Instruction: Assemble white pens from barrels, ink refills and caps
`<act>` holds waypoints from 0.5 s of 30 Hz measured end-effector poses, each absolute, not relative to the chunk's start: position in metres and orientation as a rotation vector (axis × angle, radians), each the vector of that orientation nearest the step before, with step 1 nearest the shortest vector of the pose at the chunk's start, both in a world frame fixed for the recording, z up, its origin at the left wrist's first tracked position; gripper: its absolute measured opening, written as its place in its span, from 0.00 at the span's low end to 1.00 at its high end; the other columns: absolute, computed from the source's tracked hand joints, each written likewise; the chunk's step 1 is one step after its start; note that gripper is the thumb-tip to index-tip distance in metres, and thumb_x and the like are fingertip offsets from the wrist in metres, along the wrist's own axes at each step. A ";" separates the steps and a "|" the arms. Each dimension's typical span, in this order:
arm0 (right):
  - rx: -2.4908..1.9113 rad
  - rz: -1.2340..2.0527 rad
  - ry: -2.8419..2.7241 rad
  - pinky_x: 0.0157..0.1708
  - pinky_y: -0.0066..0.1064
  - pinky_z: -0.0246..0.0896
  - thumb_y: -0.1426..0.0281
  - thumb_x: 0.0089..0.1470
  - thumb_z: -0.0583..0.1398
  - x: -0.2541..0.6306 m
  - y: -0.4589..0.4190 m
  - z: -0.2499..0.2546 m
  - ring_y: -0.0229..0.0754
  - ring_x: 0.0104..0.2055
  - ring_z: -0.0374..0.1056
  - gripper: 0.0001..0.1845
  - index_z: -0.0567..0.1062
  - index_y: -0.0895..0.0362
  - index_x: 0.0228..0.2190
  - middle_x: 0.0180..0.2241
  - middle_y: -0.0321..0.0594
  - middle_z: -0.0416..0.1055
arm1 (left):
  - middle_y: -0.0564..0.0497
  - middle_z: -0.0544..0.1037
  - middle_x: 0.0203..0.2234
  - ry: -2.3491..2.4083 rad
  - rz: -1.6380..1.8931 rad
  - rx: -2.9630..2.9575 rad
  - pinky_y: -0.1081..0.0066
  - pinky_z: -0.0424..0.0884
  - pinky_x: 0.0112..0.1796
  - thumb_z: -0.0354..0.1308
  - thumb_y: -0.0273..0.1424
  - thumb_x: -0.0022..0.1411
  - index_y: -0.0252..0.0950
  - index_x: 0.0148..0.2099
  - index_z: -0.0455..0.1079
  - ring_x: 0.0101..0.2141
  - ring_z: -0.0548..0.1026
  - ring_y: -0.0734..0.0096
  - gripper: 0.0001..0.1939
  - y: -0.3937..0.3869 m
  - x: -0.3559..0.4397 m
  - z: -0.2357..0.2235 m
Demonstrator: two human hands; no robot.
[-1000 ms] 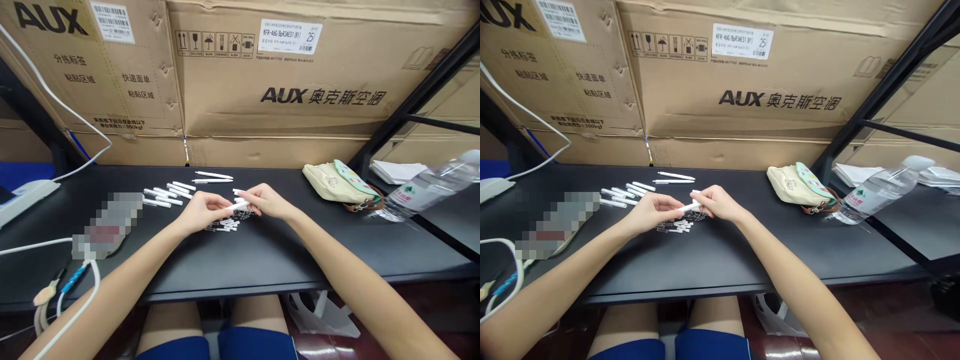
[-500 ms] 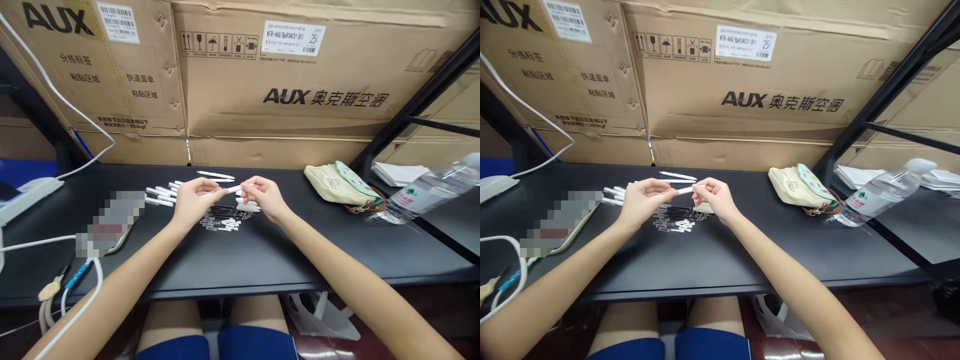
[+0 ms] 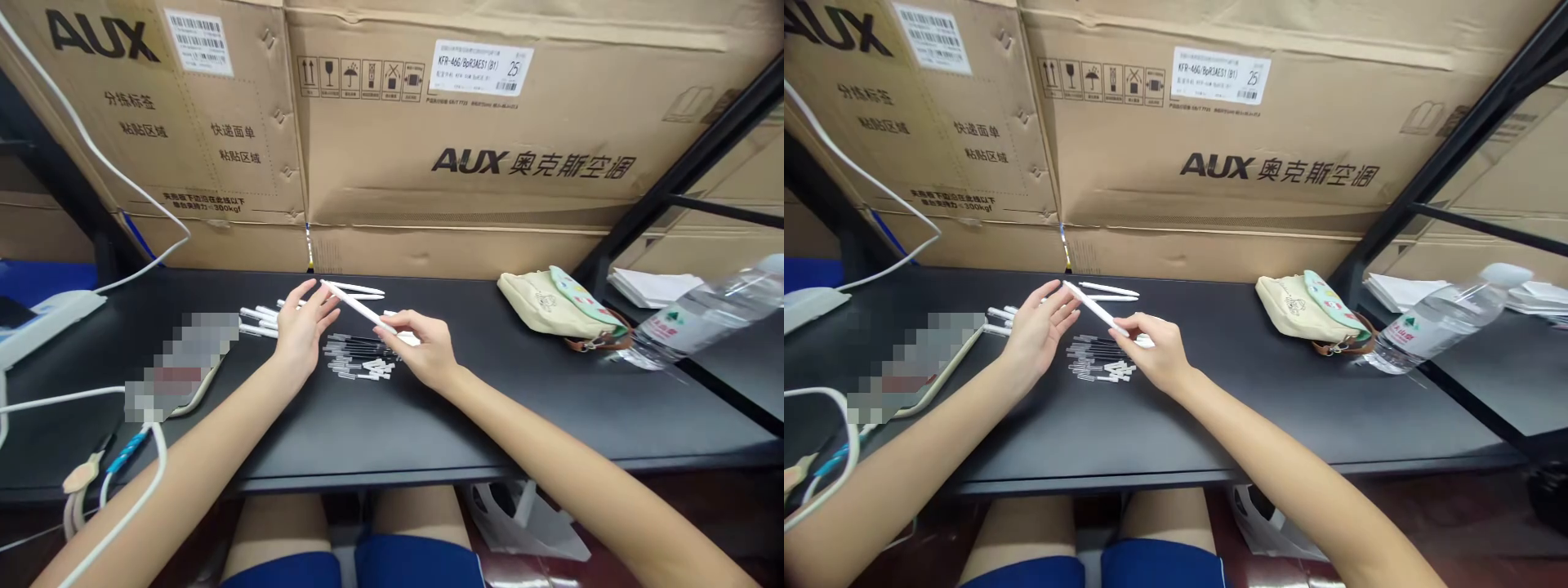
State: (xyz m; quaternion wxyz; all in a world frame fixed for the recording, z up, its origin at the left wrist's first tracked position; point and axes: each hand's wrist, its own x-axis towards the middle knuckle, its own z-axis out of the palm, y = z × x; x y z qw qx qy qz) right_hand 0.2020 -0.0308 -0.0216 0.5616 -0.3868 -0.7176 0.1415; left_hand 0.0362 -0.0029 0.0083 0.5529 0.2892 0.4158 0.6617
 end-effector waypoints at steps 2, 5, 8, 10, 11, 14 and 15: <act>-0.929 0.329 -1.687 0.32 0.35 0.69 0.65 0.49 0.61 0.203 -0.031 -0.021 0.43 0.28 0.72 0.06 0.76 0.55 0.27 0.26 0.40 0.76 | 0.48 0.78 0.33 0.971 1.560 0.715 0.73 0.72 0.34 0.60 0.24 0.55 0.34 0.41 0.69 0.34 0.78 0.69 0.10 -0.003 0.036 0.010; -0.945 0.324 -1.690 0.33 0.37 0.68 0.64 0.49 0.61 0.204 -0.032 -0.020 0.44 0.29 0.72 0.07 0.76 0.54 0.27 0.27 0.40 0.77 | 0.47 0.77 0.33 0.973 1.546 0.778 0.74 0.72 0.33 0.61 0.25 0.54 0.32 0.36 0.70 0.35 0.77 0.68 0.05 -0.002 0.035 0.011; -0.931 0.317 -1.675 0.32 0.36 0.68 0.65 0.49 0.61 0.204 -0.032 -0.020 0.43 0.28 0.71 0.07 0.76 0.55 0.27 0.26 0.41 0.76 | 0.48 0.77 0.32 0.970 1.557 0.800 0.72 0.72 0.33 0.61 0.25 0.52 0.33 0.34 0.70 0.35 0.77 0.68 0.05 -0.002 0.034 0.011; -0.934 0.316 -1.671 0.32 0.35 0.68 0.64 0.49 0.61 0.204 -0.032 -0.020 0.43 0.27 0.71 0.07 0.76 0.55 0.27 0.26 0.41 0.76 | 0.48 0.77 0.33 0.966 1.572 0.805 0.70 0.73 0.35 0.61 0.25 0.52 0.33 0.35 0.70 0.35 0.77 0.67 0.06 -0.003 0.035 0.011; -0.939 0.317 -1.673 0.32 0.36 0.68 0.64 0.49 0.61 0.204 -0.032 -0.020 0.43 0.27 0.71 0.07 0.76 0.55 0.27 0.26 0.41 0.76 | 0.48 0.77 0.33 0.966 1.574 0.812 0.69 0.73 0.35 0.62 0.25 0.52 0.33 0.36 0.70 0.35 0.77 0.66 0.07 -0.003 0.035 0.011; -0.952 0.320 -1.676 0.32 0.36 0.68 0.63 0.49 0.61 0.204 -0.032 -0.020 0.43 0.28 0.71 0.08 0.76 0.54 0.27 0.27 0.40 0.76 | 0.47 0.77 0.34 0.966 1.558 0.844 0.68 0.73 0.36 0.63 0.26 0.51 0.32 0.35 0.70 0.36 0.77 0.65 0.08 -0.003 0.035 0.011; -0.953 0.320 -1.674 0.32 0.36 0.68 0.63 0.49 0.61 0.204 -0.032 -0.020 0.43 0.28 0.71 0.08 0.76 0.54 0.27 0.27 0.40 0.76 | 0.47 0.77 0.34 0.966 1.555 0.848 0.69 0.73 0.36 0.63 0.26 0.50 0.32 0.35 0.70 0.36 0.77 0.65 0.07 -0.002 0.034 0.011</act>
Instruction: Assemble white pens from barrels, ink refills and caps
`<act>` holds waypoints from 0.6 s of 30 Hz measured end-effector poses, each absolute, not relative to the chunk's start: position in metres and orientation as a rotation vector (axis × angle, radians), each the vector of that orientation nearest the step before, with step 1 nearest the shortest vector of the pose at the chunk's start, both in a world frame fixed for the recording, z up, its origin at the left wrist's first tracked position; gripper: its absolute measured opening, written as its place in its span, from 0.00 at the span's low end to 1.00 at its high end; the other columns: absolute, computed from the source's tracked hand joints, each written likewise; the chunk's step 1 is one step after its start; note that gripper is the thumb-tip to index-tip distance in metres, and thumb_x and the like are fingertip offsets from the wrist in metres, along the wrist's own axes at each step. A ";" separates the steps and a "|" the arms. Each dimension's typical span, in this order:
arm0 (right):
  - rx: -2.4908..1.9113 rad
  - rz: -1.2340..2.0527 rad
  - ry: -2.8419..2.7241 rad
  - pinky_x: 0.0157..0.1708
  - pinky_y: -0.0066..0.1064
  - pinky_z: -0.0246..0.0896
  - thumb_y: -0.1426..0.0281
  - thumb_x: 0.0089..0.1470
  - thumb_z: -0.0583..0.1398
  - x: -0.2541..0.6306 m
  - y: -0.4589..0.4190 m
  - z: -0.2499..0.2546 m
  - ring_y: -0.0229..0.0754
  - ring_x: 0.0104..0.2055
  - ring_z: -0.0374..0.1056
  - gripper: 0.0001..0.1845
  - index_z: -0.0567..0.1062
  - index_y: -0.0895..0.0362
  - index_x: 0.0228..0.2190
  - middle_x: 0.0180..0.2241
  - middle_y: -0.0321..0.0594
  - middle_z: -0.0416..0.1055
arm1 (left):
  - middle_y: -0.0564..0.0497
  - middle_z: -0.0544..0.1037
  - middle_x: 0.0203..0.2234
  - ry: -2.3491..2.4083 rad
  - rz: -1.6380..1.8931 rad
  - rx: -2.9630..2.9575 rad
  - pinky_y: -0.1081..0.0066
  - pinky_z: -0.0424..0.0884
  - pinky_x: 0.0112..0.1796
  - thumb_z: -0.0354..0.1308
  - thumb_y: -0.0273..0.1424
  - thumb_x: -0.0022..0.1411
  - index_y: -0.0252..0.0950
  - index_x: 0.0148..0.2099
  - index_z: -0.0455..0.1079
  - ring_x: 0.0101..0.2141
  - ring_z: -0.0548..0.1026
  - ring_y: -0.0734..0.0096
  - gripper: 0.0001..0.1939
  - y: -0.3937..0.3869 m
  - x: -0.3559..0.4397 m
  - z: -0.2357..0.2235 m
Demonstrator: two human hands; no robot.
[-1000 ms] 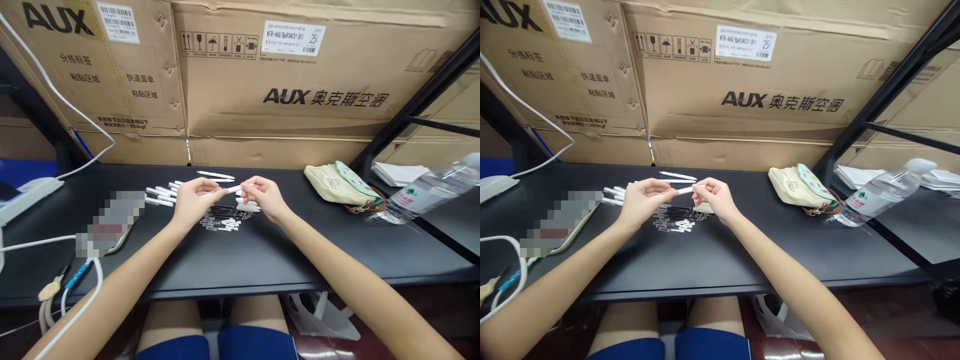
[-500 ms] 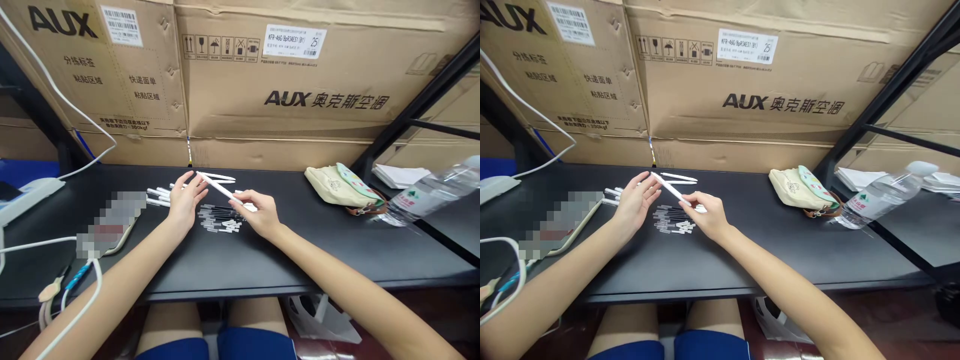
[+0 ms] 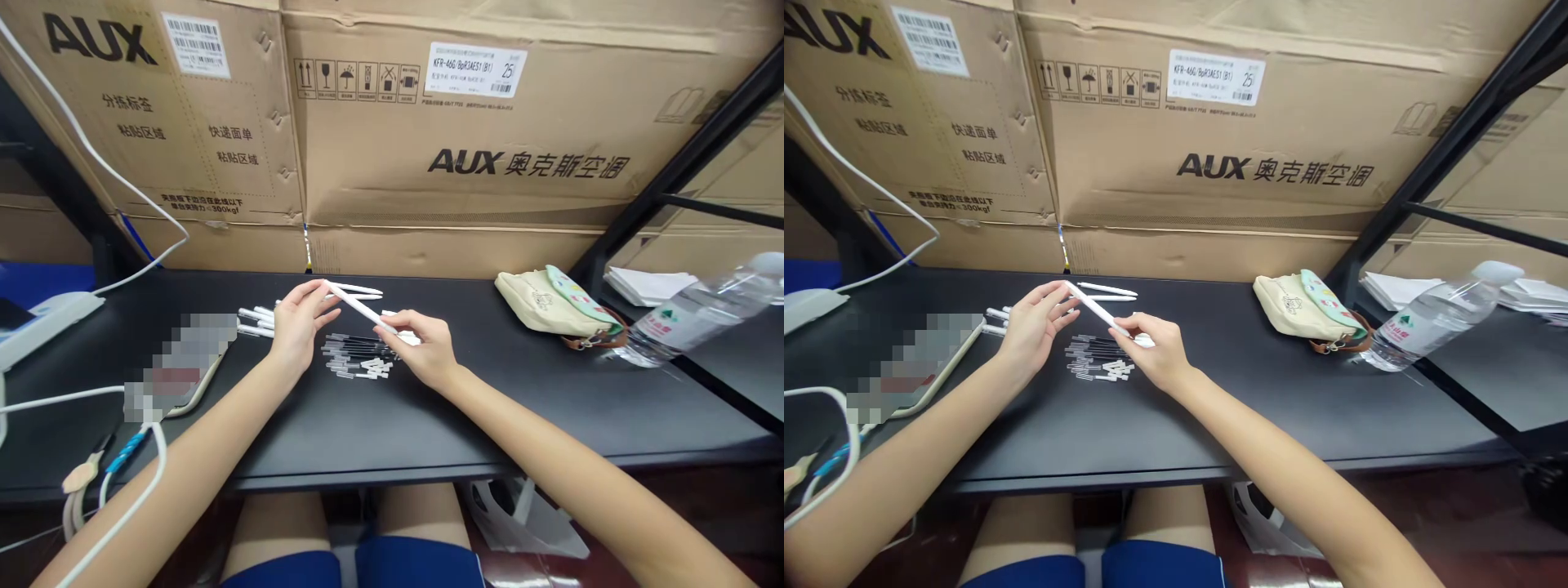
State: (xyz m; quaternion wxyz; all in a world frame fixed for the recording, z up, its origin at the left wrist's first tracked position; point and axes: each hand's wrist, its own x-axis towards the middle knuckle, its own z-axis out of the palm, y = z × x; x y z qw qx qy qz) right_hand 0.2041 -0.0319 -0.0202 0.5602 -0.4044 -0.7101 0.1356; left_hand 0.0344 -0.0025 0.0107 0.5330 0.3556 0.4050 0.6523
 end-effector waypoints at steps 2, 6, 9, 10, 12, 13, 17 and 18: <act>-0.952 0.318 -1.667 0.32 0.35 0.68 0.64 0.49 0.61 0.204 -0.032 -0.020 0.42 0.27 0.71 0.07 0.76 0.54 0.27 0.26 0.40 0.76 | 0.47 0.77 0.33 0.958 1.560 0.843 0.70 0.73 0.34 0.62 0.26 0.51 0.32 0.36 0.70 0.36 0.77 0.65 0.09 -0.002 0.034 0.010; -0.923 0.316 -1.671 0.31 0.34 0.69 0.65 0.49 0.61 0.203 -0.032 -0.020 0.42 0.27 0.71 0.07 0.76 0.55 0.27 0.26 0.40 0.76 | 0.50 0.77 0.32 0.951 1.556 0.832 0.73 0.73 0.31 0.62 0.25 0.51 0.35 0.42 0.69 0.32 0.77 0.69 0.14 -0.002 0.035 0.010; -0.944 0.328 -1.677 0.32 0.35 0.69 0.64 0.49 0.61 0.204 -0.032 -0.021 0.42 0.27 0.71 0.07 0.76 0.55 0.28 0.27 0.40 0.76 | 0.49 0.77 0.32 0.955 1.550 0.832 0.75 0.73 0.30 0.63 0.25 0.50 0.34 0.40 0.69 0.32 0.77 0.70 0.13 -0.002 0.035 0.010; -0.952 0.328 -1.676 0.32 0.35 0.69 0.63 0.49 0.61 0.204 -0.032 -0.021 0.42 0.27 0.71 0.08 0.76 0.55 0.28 0.27 0.40 0.76 | 0.48 0.77 0.33 0.957 1.549 0.832 0.75 0.73 0.30 0.63 0.26 0.50 0.33 0.39 0.69 0.32 0.77 0.69 0.12 -0.002 0.035 0.009; -0.953 0.327 -1.674 0.33 0.35 0.69 0.63 0.49 0.61 0.204 -0.031 -0.021 0.42 0.28 0.71 0.08 0.76 0.55 0.28 0.27 0.41 0.76 | 0.47 0.77 0.34 0.963 1.542 0.831 0.74 0.73 0.31 0.63 0.26 0.50 0.32 0.37 0.70 0.33 0.77 0.68 0.10 -0.002 0.035 0.009; -0.950 0.325 -1.674 0.33 0.35 0.69 0.63 0.49 0.61 0.204 -0.031 -0.021 0.42 0.28 0.71 0.09 0.76 0.55 0.28 0.28 0.41 0.76 | 0.47 0.77 0.34 0.964 1.542 0.828 0.73 0.73 0.32 0.63 0.26 0.50 0.32 0.36 0.70 0.34 0.78 0.68 0.09 -0.001 0.035 0.008; -0.947 0.318 -1.680 0.33 0.35 0.69 0.63 0.49 0.61 0.205 -0.031 -0.020 0.41 0.27 0.71 0.08 0.75 0.55 0.28 0.27 0.40 0.76 | 0.47 0.78 0.34 0.958 1.561 0.827 0.72 0.73 0.32 0.63 0.26 0.50 0.33 0.36 0.70 0.35 0.78 0.67 0.10 -0.001 0.034 0.008; -0.948 0.318 -1.679 0.33 0.35 0.69 0.63 0.49 0.61 0.205 -0.031 -0.020 0.41 0.27 0.71 0.08 0.75 0.55 0.28 0.27 0.40 0.76 | 0.47 0.78 0.34 0.958 1.561 0.826 0.72 0.73 0.33 0.63 0.26 0.49 0.33 0.36 0.70 0.35 0.78 0.66 0.10 -0.001 0.034 0.008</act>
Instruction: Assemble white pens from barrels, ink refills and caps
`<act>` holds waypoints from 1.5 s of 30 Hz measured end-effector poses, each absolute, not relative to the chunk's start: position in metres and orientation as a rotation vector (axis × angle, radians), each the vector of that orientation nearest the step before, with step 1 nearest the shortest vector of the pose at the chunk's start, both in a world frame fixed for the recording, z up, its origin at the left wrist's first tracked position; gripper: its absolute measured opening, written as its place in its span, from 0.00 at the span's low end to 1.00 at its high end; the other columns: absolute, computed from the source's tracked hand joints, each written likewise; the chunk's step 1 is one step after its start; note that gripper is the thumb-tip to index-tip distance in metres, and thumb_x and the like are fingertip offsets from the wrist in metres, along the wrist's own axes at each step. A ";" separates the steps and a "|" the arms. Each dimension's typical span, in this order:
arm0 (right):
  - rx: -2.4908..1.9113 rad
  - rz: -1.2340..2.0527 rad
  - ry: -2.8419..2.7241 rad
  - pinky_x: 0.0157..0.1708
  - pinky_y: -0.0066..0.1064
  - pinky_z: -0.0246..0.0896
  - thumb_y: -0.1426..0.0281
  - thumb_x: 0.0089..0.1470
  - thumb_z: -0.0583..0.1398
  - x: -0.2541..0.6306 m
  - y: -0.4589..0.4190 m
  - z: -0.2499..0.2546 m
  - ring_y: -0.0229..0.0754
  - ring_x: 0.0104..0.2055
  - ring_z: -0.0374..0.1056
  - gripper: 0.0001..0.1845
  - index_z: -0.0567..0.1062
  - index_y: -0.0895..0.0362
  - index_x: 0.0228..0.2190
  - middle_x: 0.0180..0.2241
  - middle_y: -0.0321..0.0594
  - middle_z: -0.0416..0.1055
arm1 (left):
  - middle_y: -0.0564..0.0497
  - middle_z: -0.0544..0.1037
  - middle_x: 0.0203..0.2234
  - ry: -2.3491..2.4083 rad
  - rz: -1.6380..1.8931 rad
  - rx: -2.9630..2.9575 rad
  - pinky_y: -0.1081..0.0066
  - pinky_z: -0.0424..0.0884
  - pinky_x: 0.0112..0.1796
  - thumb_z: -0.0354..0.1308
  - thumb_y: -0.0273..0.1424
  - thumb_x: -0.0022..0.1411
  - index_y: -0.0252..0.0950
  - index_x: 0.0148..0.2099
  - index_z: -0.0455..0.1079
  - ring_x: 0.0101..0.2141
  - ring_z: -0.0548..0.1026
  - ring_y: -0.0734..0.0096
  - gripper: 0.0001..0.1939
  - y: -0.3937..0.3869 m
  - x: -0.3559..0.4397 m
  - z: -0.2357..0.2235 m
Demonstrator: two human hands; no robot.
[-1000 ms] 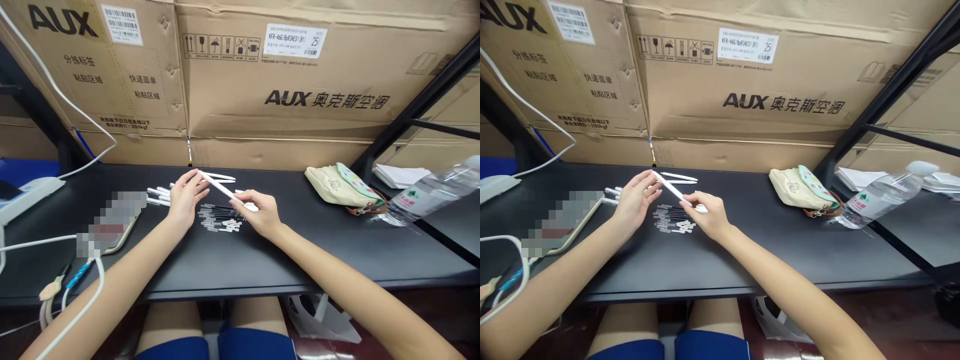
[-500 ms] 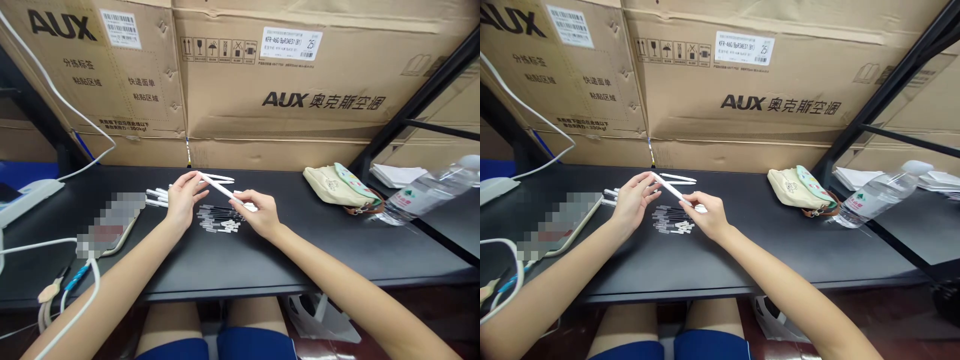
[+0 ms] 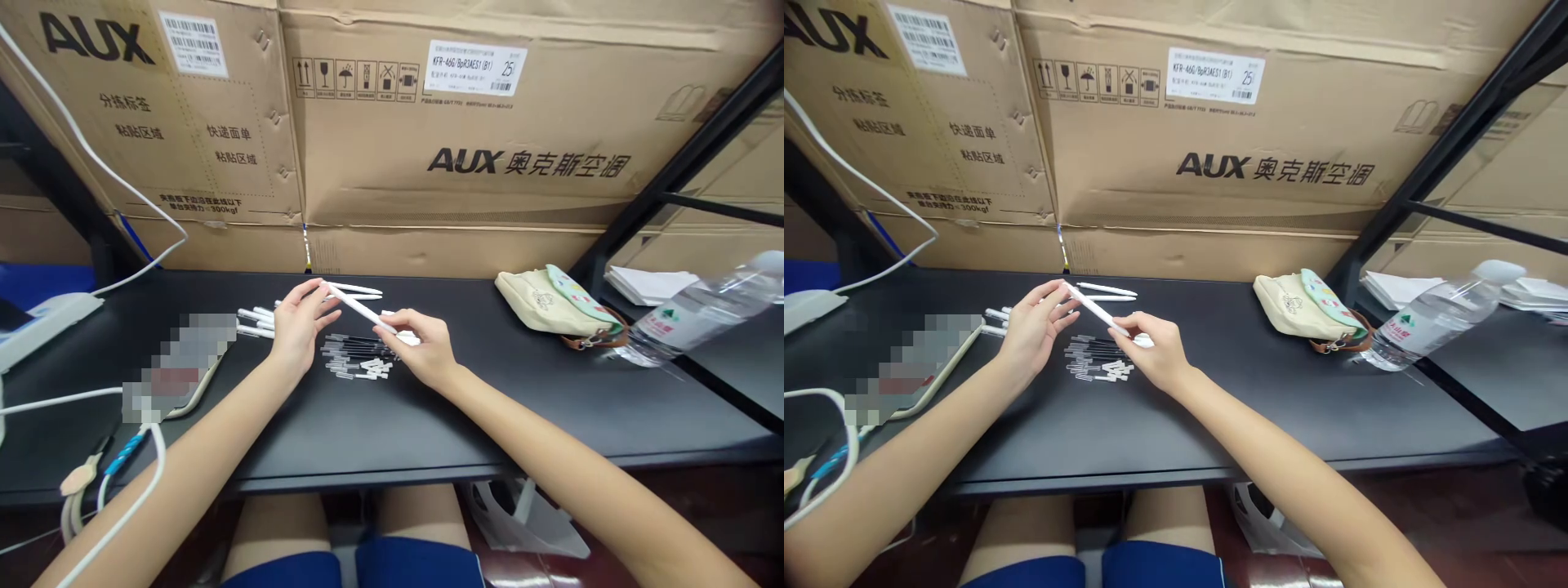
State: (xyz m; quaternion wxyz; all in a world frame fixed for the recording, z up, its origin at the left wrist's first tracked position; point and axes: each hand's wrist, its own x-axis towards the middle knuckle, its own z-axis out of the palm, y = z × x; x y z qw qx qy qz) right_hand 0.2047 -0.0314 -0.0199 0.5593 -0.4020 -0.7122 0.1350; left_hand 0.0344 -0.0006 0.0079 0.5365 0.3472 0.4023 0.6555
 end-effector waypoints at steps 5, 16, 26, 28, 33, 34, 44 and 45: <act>-0.931 0.335 -1.670 0.32 0.34 0.69 0.64 0.49 0.61 0.204 -0.031 -0.020 0.41 0.26 0.70 0.07 0.75 0.55 0.28 0.25 0.39 0.74 | 0.47 0.78 0.33 0.956 1.594 0.824 0.71 0.74 0.33 0.64 0.27 0.49 0.33 0.38 0.69 0.35 0.78 0.65 0.12 -0.002 0.035 0.008; -0.919 0.363 -1.691 0.29 0.34 0.69 0.65 0.50 0.61 0.202 -0.029 -0.022 0.39 0.26 0.68 0.06 0.76 0.55 0.29 0.26 0.39 0.74 | 0.46 0.77 0.34 0.944 1.600 0.826 0.72 0.74 0.33 0.62 0.25 0.52 0.32 0.39 0.69 0.34 0.78 0.67 0.10 0.000 0.033 0.005; -1.066 0.574 -1.525 0.27 0.33 0.70 0.54 0.42 0.64 0.225 0.043 -0.017 0.42 0.30 0.70 0.21 0.76 0.59 0.30 0.29 0.42 0.75 | 0.43 0.74 0.40 1.011 1.640 0.728 0.69 0.74 0.32 0.57 0.29 0.60 0.34 0.47 0.59 0.36 0.78 0.66 0.15 0.003 0.022 0.009; -1.098 0.577 -1.579 0.27 0.34 0.70 0.53 0.42 0.63 0.226 0.062 -0.022 0.43 0.30 0.71 0.22 0.76 0.60 0.29 0.28 0.43 0.75 | 0.45 0.74 0.38 1.021 1.655 0.721 0.72 0.74 0.29 0.55 0.28 0.60 0.34 0.46 0.59 0.34 0.78 0.68 0.12 0.004 0.020 0.009; -1.139 0.499 -1.765 0.36 0.37 0.67 0.61 0.45 0.63 0.217 0.084 -0.033 0.45 0.32 0.72 0.13 0.78 0.59 0.27 0.29 0.44 0.77 | 0.48 0.74 0.36 1.087 1.663 0.773 0.79 0.70 0.23 0.54 0.28 0.60 0.34 0.44 0.60 0.28 0.76 0.75 0.10 0.007 0.016 0.009; -1.148 0.472 -1.808 0.39 0.38 0.66 0.64 0.46 0.63 0.215 0.085 -0.034 0.46 0.34 0.72 0.10 0.78 0.58 0.27 0.30 0.44 0.77 | 0.48 0.75 0.36 1.101 1.650 0.791 0.80 0.69 0.22 0.53 0.28 0.59 0.34 0.43 0.61 0.27 0.75 0.76 0.09 0.008 0.016 0.008; -1.143 0.244 -2.017 0.43 0.40 0.61 0.75 0.48 0.60 0.204 0.080 -0.024 0.46 0.38 0.68 0.06 0.77 0.56 0.27 0.32 0.42 0.76 | 0.50 0.74 0.30 1.083 1.513 1.098 0.80 0.66 0.18 0.58 0.27 0.51 0.33 0.35 0.66 0.23 0.72 0.77 0.07 0.005 0.020 0.007; -1.130 0.231 -2.015 0.43 0.40 0.61 0.75 0.48 0.59 0.204 0.076 -0.021 0.46 0.39 0.68 0.06 0.77 0.56 0.28 0.32 0.42 0.76 | 0.50 0.73 0.30 1.077 1.511 1.130 0.80 0.66 0.18 0.58 0.28 0.50 0.33 0.35 0.66 0.23 0.72 0.77 0.08 0.005 0.020 0.006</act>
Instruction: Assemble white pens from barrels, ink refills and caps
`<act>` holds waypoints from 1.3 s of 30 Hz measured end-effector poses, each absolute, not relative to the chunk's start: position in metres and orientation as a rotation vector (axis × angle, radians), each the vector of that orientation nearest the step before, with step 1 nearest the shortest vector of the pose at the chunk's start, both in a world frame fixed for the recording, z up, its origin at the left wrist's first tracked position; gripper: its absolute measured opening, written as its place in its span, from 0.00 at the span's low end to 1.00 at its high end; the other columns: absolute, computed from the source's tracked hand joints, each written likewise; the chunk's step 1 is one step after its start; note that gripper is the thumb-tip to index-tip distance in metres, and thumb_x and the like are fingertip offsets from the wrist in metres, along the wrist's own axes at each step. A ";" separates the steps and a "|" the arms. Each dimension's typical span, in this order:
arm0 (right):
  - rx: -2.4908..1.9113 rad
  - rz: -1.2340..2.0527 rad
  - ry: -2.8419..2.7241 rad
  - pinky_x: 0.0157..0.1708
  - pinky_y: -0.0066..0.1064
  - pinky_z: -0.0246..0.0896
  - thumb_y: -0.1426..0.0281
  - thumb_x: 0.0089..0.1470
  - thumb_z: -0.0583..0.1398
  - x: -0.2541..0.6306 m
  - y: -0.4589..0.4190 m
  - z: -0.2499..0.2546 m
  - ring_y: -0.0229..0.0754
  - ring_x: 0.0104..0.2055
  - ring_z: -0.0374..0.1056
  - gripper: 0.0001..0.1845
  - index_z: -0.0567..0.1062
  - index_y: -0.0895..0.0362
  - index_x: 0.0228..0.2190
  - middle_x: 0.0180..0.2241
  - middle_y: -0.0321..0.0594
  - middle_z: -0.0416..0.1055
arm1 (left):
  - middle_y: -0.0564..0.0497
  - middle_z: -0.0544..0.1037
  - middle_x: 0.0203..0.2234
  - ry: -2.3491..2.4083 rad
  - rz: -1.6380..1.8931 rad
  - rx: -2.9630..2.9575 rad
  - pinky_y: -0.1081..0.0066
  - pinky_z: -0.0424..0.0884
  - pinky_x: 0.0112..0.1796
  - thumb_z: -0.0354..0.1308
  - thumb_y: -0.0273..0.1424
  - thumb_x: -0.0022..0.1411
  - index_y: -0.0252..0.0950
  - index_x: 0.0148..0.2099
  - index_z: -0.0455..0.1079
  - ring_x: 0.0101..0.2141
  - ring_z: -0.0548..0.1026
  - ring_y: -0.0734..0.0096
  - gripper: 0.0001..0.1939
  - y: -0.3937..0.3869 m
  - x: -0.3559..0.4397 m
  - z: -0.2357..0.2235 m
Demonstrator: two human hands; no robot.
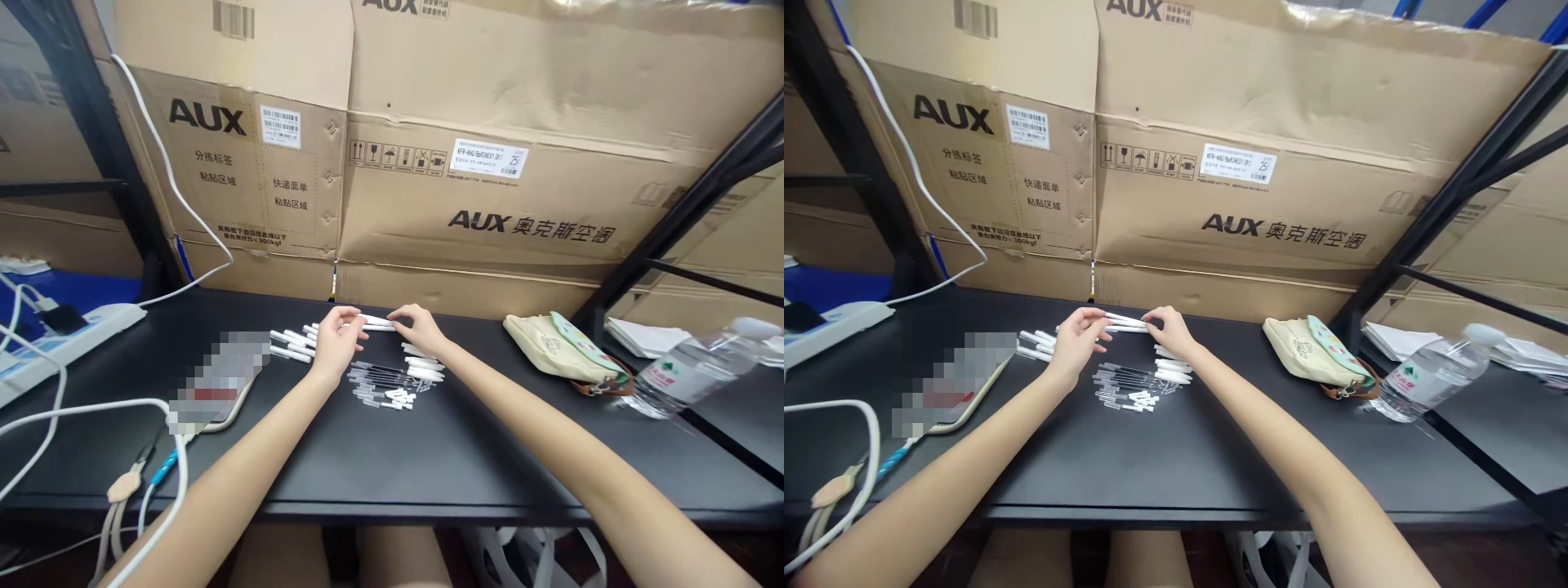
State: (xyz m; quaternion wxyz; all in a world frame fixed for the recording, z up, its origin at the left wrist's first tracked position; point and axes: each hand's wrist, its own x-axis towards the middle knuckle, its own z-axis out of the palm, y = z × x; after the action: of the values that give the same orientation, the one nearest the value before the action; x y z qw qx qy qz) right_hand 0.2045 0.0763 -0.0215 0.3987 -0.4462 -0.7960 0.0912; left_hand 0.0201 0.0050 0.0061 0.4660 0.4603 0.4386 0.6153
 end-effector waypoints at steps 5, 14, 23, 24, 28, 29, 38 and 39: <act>-0.874 0.206 -2.013 0.35 0.33 0.64 0.72 0.51 0.60 0.208 0.034 -0.012 0.41 0.32 0.67 0.04 0.75 0.57 0.30 0.29 0.41 0.74 | 0.50 0.73 0.30 1.049 1.300 1.634 0.77 0.67 0.22 0.58 0.33 0.53 0.34 0.36 0.67 0.26 0.73 0.73 0.09 0.000 0.015 0.005; -0.611 0.233 -2.443 0.23 0.26 0.54 0.69 0.57 0.57 0.224 -0.036 -0.028 0.34 0.23 0.58 0.08 0.75 0.60 0.32 0.23 0.38 0.67 | 0.50 0.71 0.33 0.898 0.536 2.562 0.75 0.66 0.32 0.54 0.30 0.61 0.37 0.39 0.74 0.31 0.70 0.73 0.08 -0.037 -0.008 -0.007; -0.719 -0.030 -2.628 0.24 0.27 0.50 0.68 0.61 0.51 0.229 -0.041 -0.029 0.36 0.23 0.57 0.15 0.76 0.59 0.31 0.24 0.39 0.66 | 0.49 0.70 0.33 0.874 0.585 2.876 0.74 0.66 0.32 0.48 0.33 0.66 0.37 0.38 0.74 0.34 0.69 0.71 0.13 -0.034 -0.010 -0.023; -0.725 -0.029 -2.636 0.24 0.27 0.50 0.68 0.62 0.51 0.228 -0.042 -0.029 0.36 0.24 0.58 0.15 0.75 0.58 0.31 0.24 0.39 0.66 | 0.49 0.70 0.33 0.878 0.578 2.890 0.74 0.65 0.31 0.48 0.33 0.66 0.38 0.38 0.74 0.34 0.69 0.70 0.13 -0.035 -0.009 -0.023; -0.740 0.010 -2.641 0.25 0.27 0.52 0.69 0.62 0.50 0.227 -0.041 -0.032 0.37 0.25 0.60 0.15 0.74 0.58 0.31 0.26 0.40 0.67 | 0.49 0.70 0.33 0.909 0.579 2.879 0.74 0.66 0.32 0.47 0.33 0.66 0.37 0.38 0.73 0.35 0.69 0.70 0.13 -0.039 -0.007 -0.023; -0.742 0.019 -2.642 0.25 0.27 0.53 0.69 0.62 0.50 0.227 -0.041 -0.032 0.37 0.25 0.60 0.15 0.74 0.58 0.31 0.26 0.40 0.68 | 0.49 0.70 0.33 0.919 0.580 2.871 0.74 0.66 0.32 0.47 0.33 0.66 0.37 0.38 0.72 0.35 0.70 0.70 0.13 -0.040 -0.007 -0.023; -0.740 0.003 -2.649 0.24 0.27 0.53 0.69 0.62 0.50 0.224 -0.041 -0.034 0.36 0.25 0.61 0.14 0.73 0.58 0.32 0.27 0.40 0.69 | 0.48 0.71 0.33 0.966 0.597 2.901 0.75 0.66 0.31 0.47 0.31 0.66 0.37 0.39 0.73 0.35 0.70 0.70 0.13 -0.043 -0.006 -0.021; -0.736 -0.005 -2.658 0.24 0.27 0.53 0.69 0.62 0.49 0.224 -0.041 -0.034 0.36 0.25 0.61 0.14 0.73 0.58 0.31 0.27 0.40 0.69 | 0.48 0.71 0.33 0.969 0.598 2.909 0.75 0.66 0.31 0.46 0.31 0.66 0.36 0.38 0.74 0.34 0.70 0.70 0.14 -0.043 -0.006 -0.021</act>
State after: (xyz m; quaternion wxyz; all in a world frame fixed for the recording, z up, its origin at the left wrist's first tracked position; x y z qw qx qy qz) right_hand 0.2240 -0.0413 -0.0339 0.1904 -0.2620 -0.9461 -0.0017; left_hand -0.0060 -0.0433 -0.0211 0.0088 0.9311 0.3103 0.1914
